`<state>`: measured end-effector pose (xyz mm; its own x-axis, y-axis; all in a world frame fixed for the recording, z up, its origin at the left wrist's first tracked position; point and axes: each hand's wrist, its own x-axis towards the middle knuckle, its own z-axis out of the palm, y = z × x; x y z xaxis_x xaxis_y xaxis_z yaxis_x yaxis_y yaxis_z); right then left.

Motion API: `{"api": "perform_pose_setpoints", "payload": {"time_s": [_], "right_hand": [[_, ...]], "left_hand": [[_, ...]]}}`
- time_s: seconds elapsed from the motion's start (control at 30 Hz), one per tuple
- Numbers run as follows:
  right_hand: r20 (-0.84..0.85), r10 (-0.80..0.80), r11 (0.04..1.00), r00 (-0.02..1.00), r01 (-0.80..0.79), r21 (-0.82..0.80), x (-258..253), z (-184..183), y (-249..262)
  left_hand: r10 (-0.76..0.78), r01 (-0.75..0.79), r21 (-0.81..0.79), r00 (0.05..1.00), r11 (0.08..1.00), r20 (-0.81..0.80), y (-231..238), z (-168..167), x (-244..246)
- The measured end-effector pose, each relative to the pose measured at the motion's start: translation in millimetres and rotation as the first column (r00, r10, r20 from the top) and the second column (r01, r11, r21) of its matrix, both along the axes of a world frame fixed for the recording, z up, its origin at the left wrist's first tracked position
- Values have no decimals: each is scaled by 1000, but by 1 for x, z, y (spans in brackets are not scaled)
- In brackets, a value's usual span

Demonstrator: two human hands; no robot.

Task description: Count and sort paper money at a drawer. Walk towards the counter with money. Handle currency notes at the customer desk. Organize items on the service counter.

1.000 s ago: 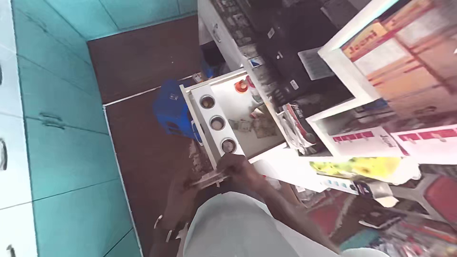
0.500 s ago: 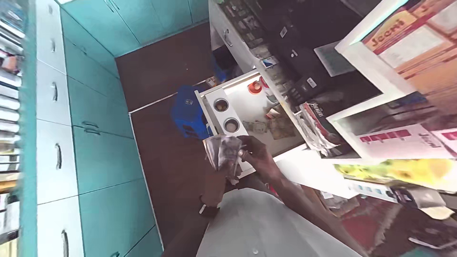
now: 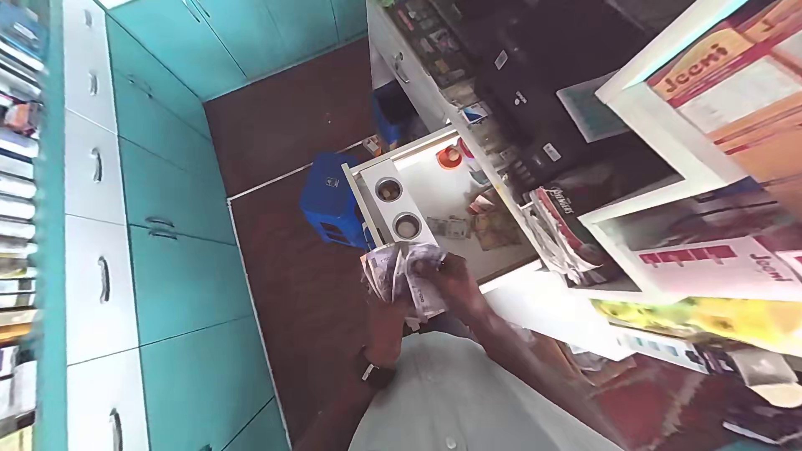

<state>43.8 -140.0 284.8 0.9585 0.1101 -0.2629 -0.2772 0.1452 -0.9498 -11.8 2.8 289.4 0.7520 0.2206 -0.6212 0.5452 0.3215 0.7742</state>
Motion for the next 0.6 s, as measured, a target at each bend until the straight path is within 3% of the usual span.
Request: {"api": "perform_pose_setpoints", "payload": {"time_s": [0.13, 0.2, 0.33, 0.43, 0.5, 0.57, 0.6], "right_hand": [[49, -181, 983, 982, 180, 26, 10, 2, -18], [80, -173, 985, 982, 173, -3, 18, 3, -33], [17, -119, 992, 993, 119, 30, 20, 4, -41], [-11, -49, 991, 999, 50, 123, 14, 2, -34], [47, 22, 992, 999, -27, 122, 10, -4, -26], [112, 158, 987, 981, -154, -39, 8, -12, -30], [70, 184, 975, 980, -173, -142, 7, -13, -35]], "left_hand": [[47, -58, -201, 997, 978, -59, 5, 6, 5], [31, -36, -312, 999, 949, -21, 9, 2, 6], [52, -47, -337, 999, 940, 8, 6, 2, 8], [87, -84, -284, 996, 955, -3, 2, 2, 10], [45, -47, -139, 999, 989, -19, 3, -5, 9], [-220, 224, 75, 974, 972, -55, 1, -18, 9], [-371, 380, 167, 925, 910, -83, -2, -22, 10]]}}
